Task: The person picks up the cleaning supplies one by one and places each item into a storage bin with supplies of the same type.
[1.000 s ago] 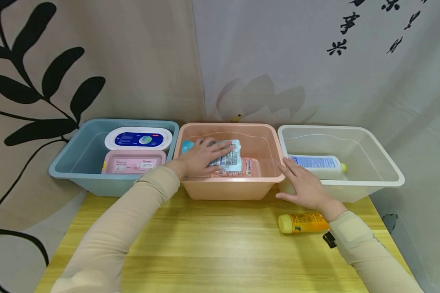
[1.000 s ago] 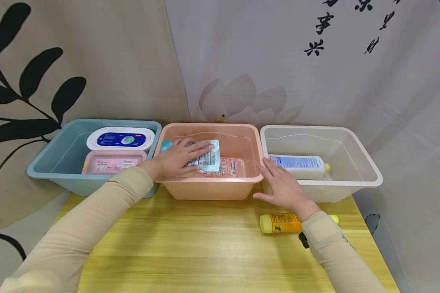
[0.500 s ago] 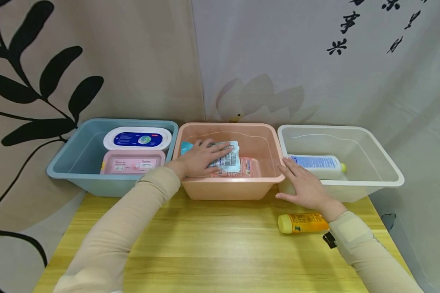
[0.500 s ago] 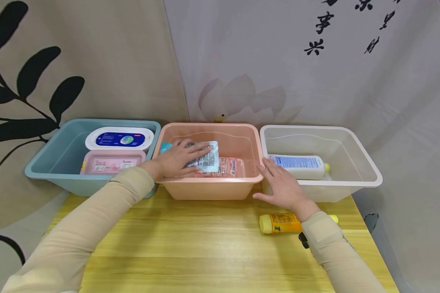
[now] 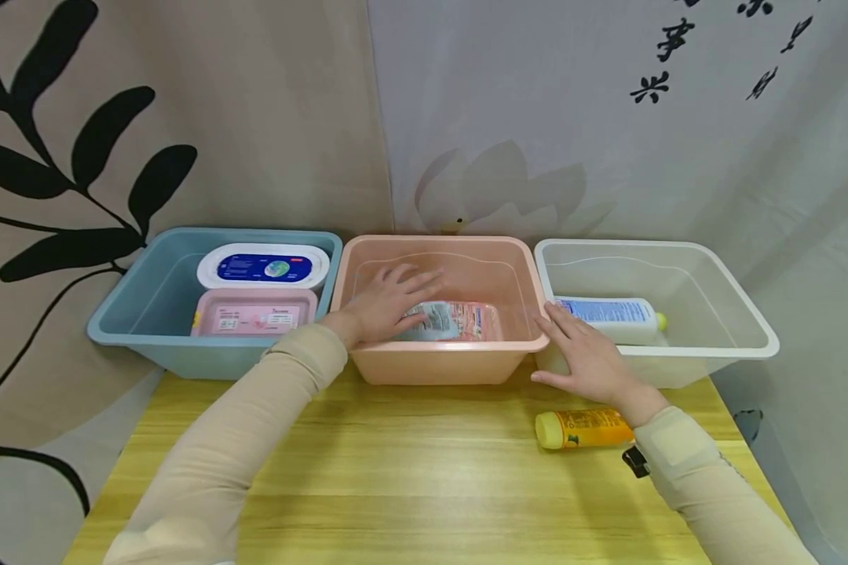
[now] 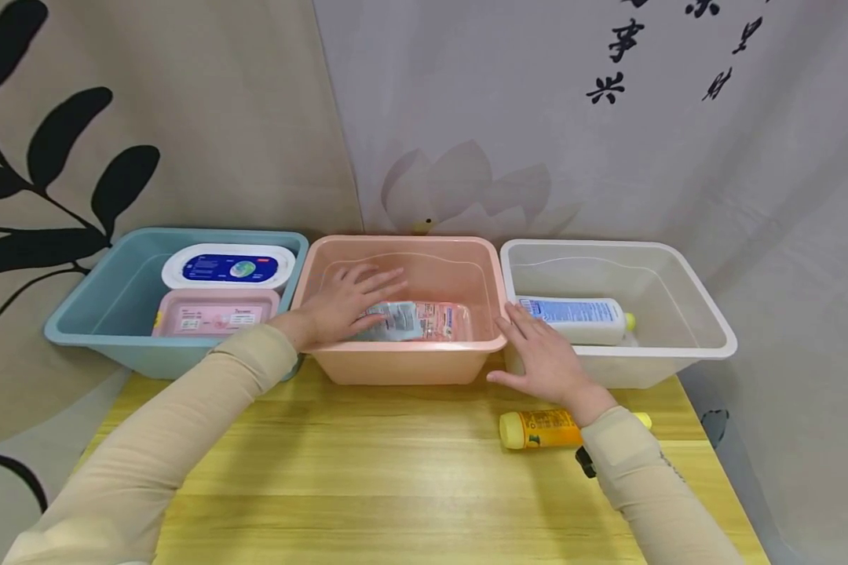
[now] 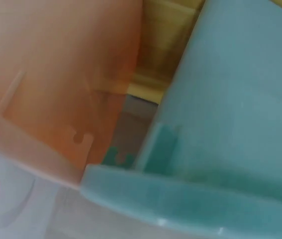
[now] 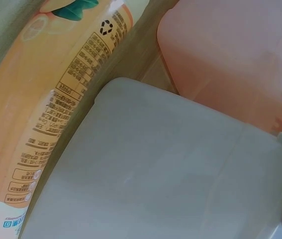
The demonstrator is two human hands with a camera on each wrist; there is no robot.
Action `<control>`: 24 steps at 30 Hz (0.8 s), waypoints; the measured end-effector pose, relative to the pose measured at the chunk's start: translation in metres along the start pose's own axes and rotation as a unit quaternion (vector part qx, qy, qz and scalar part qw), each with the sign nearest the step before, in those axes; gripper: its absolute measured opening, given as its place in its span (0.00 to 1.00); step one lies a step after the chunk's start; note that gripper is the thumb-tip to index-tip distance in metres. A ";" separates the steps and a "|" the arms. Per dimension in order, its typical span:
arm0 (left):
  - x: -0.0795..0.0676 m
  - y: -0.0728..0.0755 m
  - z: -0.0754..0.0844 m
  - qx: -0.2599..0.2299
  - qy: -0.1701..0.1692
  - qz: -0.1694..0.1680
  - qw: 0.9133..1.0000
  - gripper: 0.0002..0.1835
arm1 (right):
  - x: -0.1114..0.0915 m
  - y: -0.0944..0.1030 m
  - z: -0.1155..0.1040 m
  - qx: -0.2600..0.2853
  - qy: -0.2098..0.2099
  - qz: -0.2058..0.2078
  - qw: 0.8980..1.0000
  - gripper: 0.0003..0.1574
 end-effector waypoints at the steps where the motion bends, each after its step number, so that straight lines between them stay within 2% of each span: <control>1: 0.000 0.002 0.000 0.001 0.002 0.010 1.000 0.33 | 0.000 0.000 0.000 -0.001 0.000 0.000 1.000 0.57; 4: -0.001 0.007 0.000 0.007 0.005 0.028 1.000 0.33 | 0.000 -0.001 0.000 -0.001 0.002 0.003 1.000 0.57; 13: -0.008 0.009 -0.004 0.021 0.031 0.026 0.999 0.34 | 0.000 0.000 0.000 0.005 0.005 0.011 1.000 0.57; 24: -0.023 0.009 -0.009 -0.005 0.045 0.031 0.998 0.33 | 0.000 0.000 0.000 0.004 0.007 0.013 1.000 0.57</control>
Point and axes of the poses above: each hand's wrist, its own x-axis towards the middle knuckle, its own y-axis out of the back of the hand, z = x × y, the point moved 6 cm from there along x, towards the middle knuckle, and after that the axes turned 12 degrees about -z, right-handed, at the moved point
